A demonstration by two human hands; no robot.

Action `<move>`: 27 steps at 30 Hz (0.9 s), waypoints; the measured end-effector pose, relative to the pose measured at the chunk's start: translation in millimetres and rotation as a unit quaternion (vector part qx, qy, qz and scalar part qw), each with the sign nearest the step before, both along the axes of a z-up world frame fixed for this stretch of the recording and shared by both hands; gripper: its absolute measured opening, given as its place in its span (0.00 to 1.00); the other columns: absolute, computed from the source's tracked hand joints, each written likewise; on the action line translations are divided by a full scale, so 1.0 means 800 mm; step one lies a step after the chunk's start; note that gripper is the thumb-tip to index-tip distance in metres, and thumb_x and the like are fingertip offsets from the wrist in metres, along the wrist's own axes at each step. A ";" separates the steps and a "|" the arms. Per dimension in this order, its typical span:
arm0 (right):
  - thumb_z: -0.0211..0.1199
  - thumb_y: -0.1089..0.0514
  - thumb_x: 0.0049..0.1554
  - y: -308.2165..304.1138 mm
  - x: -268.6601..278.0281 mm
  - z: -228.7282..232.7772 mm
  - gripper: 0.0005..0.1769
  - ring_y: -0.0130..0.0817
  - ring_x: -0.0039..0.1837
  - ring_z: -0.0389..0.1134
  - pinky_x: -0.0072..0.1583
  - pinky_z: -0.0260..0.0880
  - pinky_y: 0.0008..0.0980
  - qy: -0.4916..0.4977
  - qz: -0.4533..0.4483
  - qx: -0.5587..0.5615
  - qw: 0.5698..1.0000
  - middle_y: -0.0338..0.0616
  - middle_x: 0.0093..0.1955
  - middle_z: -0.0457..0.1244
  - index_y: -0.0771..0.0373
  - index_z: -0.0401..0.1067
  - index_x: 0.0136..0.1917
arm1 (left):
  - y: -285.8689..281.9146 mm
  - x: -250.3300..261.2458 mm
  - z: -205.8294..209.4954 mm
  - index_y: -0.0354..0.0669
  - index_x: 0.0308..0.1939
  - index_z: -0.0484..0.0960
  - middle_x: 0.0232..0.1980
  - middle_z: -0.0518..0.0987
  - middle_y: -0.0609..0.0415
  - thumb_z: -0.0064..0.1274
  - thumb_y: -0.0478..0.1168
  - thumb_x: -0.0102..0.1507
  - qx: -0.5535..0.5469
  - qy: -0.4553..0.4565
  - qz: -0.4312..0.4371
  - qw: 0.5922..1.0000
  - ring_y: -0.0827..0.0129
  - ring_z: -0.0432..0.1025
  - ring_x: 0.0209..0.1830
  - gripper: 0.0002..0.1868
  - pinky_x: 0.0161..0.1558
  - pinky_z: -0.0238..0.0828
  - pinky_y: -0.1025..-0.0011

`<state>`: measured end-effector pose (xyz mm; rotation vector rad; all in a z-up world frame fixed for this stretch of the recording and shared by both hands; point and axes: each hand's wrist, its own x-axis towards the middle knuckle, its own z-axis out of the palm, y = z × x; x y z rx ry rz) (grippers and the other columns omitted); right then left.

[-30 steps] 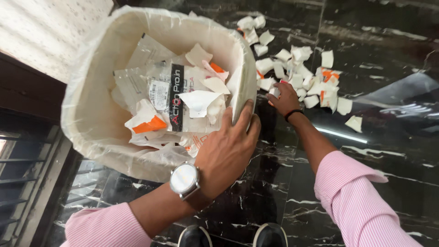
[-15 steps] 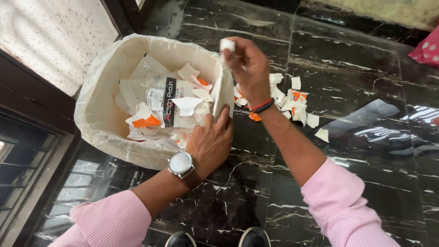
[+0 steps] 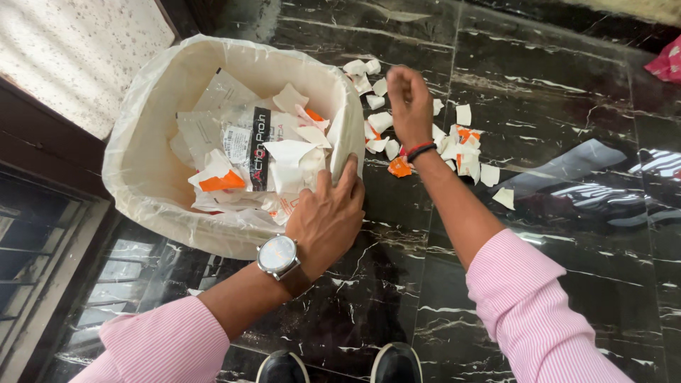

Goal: The person kneels on a dark marble floor and picks up scattered pieces of white and orange paper trash by hand, placing them into a white plastic bag held open with the other hand. The person continues collecting the debris until the floor is clear.

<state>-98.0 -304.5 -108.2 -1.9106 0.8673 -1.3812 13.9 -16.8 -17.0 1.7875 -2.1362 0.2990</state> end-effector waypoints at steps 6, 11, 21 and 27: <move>0.69 0.35 0.56 -0.063 -0.112 -0.167 0.43 0.61 0.74 0.56 0.72 0.59 0.49 0.337 -0.095 -0.009 0.937 0.66 0.73 0.55 0.66 0.64 0.72 | 0.000 0.000 0.008 0.32 0.52 0.81 0.70 0.68 0.40 0.55 0.42 0.55 -0.001 -0.044 0.007 0.999 0.53 0.71 0.47 0.24 0.30 0.77 0.62; 0.72 0.35 0.48 -0.031 -0.157 -0.207 0.54 0.64 0.78 0.48 0.72 0.55 0.50 0.539 -0.061 0.127 0.831 0.64 0.81 0.40 0.54 0.53 0.79 | -0.002 -0.001 0.012 0.32 0.53 0.81 0.69 0.68 0.40 0.54 0.41 0.54 0.004 -0.062 0.013 0.998 0.55 0.72 0.45 0.24 0.27 0.77 0.65; 0.69 0.42 0.54 -0.005 -0.137 -0.194 0.28 0.58 0.62 0.68 0.63 0.68 0.51 0.591 -0.074 0.075 0.800 0.55 0.79 0.49 0.57 0.67 0.62 | -0.002 0.001 0.014 0.32 0.52 0.81 0.69 0.68 0.39 0.55 0.41 0.55 0.006 -0.066 0.010 0.998 0.56 0.72 0.42 0.24 0.24 0.76 0.66; 0.68 0.41 0.59 -0.002 -0.145 -0.180 0.28 0.54 0.63 0.69 0.63 0.70 0.50 0.590 -0.075 0.109 0.796 0.51 0.66 0.61 0.59 0.66 0.63 | 0.002 0.000 0.008 0.32 0.52 0.81 0.69 0.68 0.39 0.55 0.42 0.55 -0.001 -0.066 0.010 0.998 0.55 0.71 0.44 0.24 0.26 0.76 0.66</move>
